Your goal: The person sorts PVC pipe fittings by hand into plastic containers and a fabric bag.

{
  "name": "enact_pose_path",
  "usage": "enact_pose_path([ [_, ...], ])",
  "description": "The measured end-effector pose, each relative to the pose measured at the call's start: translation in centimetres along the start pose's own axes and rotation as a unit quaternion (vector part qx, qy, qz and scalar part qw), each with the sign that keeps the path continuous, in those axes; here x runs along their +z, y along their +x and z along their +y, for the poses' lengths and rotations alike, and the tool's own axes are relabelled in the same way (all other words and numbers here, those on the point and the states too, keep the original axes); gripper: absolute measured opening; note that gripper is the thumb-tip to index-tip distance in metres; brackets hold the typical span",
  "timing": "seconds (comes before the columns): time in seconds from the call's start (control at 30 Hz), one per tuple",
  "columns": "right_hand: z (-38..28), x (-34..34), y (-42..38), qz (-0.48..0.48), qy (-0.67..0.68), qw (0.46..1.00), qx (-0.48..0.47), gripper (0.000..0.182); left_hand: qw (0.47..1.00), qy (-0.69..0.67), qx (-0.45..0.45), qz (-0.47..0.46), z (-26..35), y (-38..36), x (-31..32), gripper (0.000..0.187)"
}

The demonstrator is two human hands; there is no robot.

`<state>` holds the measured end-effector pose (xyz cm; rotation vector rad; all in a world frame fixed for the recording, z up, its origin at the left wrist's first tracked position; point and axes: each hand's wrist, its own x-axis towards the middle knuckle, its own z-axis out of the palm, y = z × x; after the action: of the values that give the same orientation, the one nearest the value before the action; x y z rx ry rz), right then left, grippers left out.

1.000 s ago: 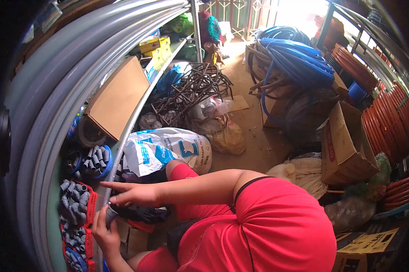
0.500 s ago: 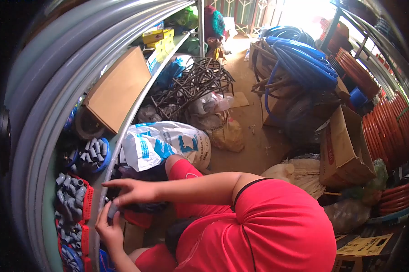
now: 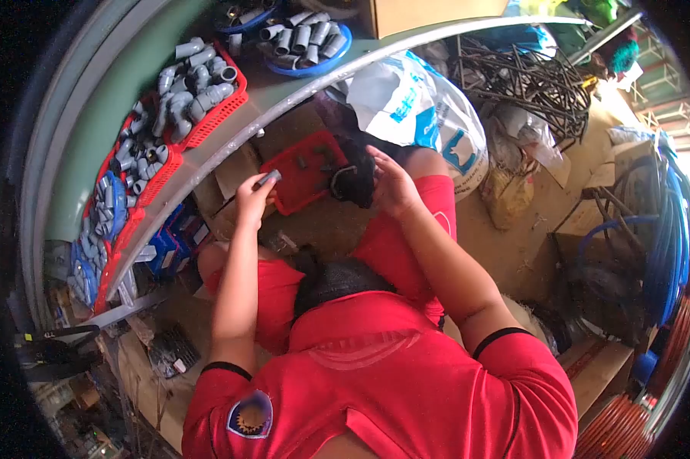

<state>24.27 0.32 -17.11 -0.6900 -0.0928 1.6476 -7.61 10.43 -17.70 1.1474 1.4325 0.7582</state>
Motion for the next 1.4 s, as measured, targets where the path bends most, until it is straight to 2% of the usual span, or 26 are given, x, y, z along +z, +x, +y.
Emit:
enact_pose_path([
  [0.07, -0.1, 0.1, 0.5, 0.008, -0.047, 0.999, 0.024, 0.049, 0.999, 0.037, -0.033, 0.008, -1.7, 2.1, 0.5, 0.027],
  [0.17, -0.9, 0.2, 2.1, -0.001, 0.000, 0.999, 0.052, 0.044, 0.991, -0.038, -0.123, -0.019, -5.3, 6.1, 1.3, 0.051],
  [0.27, -1.3, 0.4, 2.5, 0.036, 0.009, 0.998, 0.050, 0.043, 0.979, -0.105, -0.167, 0.045, -4.5, 6.5, 3.6, 0.070],
  [0.37, -1.2, 0.4, 2.6, 0.029, 0.019, 0.998, 0.049, 0.044, 0.981, -0.072, -0.178, 0.003, -5.4, 6.6, 3.5, 0.081],
  [0.43, -1.1, 0.5, 2.4, 0.004, 0.027, 0.999, 0.044, 0.047, 0.981, 0.000, -0.166, -0.099, -3.1, 4.1, 4.2, 0.080],
  [0.5, -1.0, 0.9, 2.1, -0.036, 0.040, 0.998, 0.041, 0.051, 0.972, 0.056, -0.030, -0.226, -2.9, 1.0, 6.2, 0.099],
  [0.53, -0.7, 1.6, 1.7, -0.062, 0.063, 0.995, 0.036, 0.053, 0.942, 0.151, 0.113, -0.279, -3.0, -0.4, 7.0, 0.105],
  [0.57, -0.5, 2.9, 1.1, -0.089, 0.084, 0.992, 0.032, 0.054, 0.923, 0.164, 0.174, -0.303, -1.8, -2.1, 8.4, 0.104],
  [0.63, -0.6, 5.7, 0.4, -0.136, 0.116, 0.984, 0.021, 0.056, 0.920, 0.142, 0.211, -0.300, -1.0, -4.4, 10.0, 0.092],
  [0.73, -2.4, 10.4, -1.6, -0.186, 0.122, 0.975, -0.013, 0.055, 0.964, 0.154, 0.092, -0.197, 0.0, -4.7, 10.2, 0.069],
  [0.77, -3.4, 10.3, -1.8, -0.236, 0.127, 0.963, -0.035, 0.057, 0.962, 0.140, 0.168, -0.165, -1.6, -3.5, 9.5, 0.052],
  [0.83, -6.3, 12.0, -3.5, -0.143, 0.005, 0.986, -0.084, 0.053, 0.970, 0.055, 0.213, -0.101, -0.6, -3.1, 7.6, 0.038],
  [0.9, -9.4, 9.3, -3.6, -0.082, -0.194, 0.966, -0.151, 0.049, 0.974, 0.074, 0.213, -0.015, 3.3, -5.1, 4.9, 0.025],
  [0.93, -10.4, 8.3, -3.5, 0.014, -0.284, 0.936, -0.208, 0.039, 0.966, 0.014, 0.258, 0.005, 3.3, -5.0, 3.9, 0.019],
  [0.97, -11.3, 8.4, -4.2, 0.105, -0.421, 0.878, -0.204, 0.033, 0.958, 0.023, 0.283, 0.023, 5.2, -6.0, 2.8, 0.019],
  [1.03, -12.4, 6.4, -4.0, 0.160, -0.688, 0.687, -0.169, 0.034, 0.951, -0.007, 0.303, 0.062, 7.9, -7.0, 1.6, 0.019],
  [1.1, -10.4, 5.2, -4.6, 0.131, -0.713, 0.639, -0.256, 0.042, 0.946, -0.033, 0.311, 0.085, 10.2, -8.5, 1.6, 0.018],
  [1.13, -8.9, 4.5, -4.0, 0.079, -0.655, 0.715, -0.233, 0.059, 0.952, -0.059, 0.293, 0.062, 10.7, -8.9, 2.1, 0.016],
  [1.17, -6.7, 7.6, -5.6, 0.023, -0.605, 0.775, -0.182, 0.082, 0.938, -0.047, 0.340, 0.040, 10.8, -9.1, 2.5, 0.016],
  [1.2, -4.4, 9.5, -6.3, -0.045, -0.591, 0.789, -0.163, 0.100, 0.948, -0.043, 0.315, -0.021, 11.8, -10.4, 3.0, 0.016],
  [1.23, -2.3, 10.1, -6.2, -0.110, -0.633, 0.734, -0.222, 0.103, 0.932, -0.027, 0.359, -0.035, 12.0, -11.0, 3.9, 0.017],
  [1.27, -0.2, 10.6, -6.1, -0.167, -0.662, 0.672, -0.285, 0.106, 0.934, -0.032, 0.350, -0.068, 12.8, -11.8, 4.5, 0.016],
  [1.3, 1.2, 12.0, -6.5, -0.201, -0.665, 0.648, -0.311, 0.106, 0.923, -0.072, 0.363, -0.104, 13.5, -12.7, 4.9, 0.017],
  [1.33, 2.6, 11.1, -6.0, -0.192, -0.613, 0.725, -0.247, 0.099, 0.915, -0.145, 0.346, -0.150, 14.2, -13.7, 5.2, 0.018],
  [1.37, 3.4, 10.2, -5.8, -0.169, -0.576, 0.772, -0.209, 0.086, 0.899, -0.216, 0.327, -0.196, 14.8, -14.6, 5.1, 0.019],
  [1.4, 4.2, 9.7, -5.6, -0.143, -0.532, 0.816, -0.174, 0.073, 0.905, -0.210, 0.300, -0.216, 15.4, -15.3, 4.1, 0.020],
])
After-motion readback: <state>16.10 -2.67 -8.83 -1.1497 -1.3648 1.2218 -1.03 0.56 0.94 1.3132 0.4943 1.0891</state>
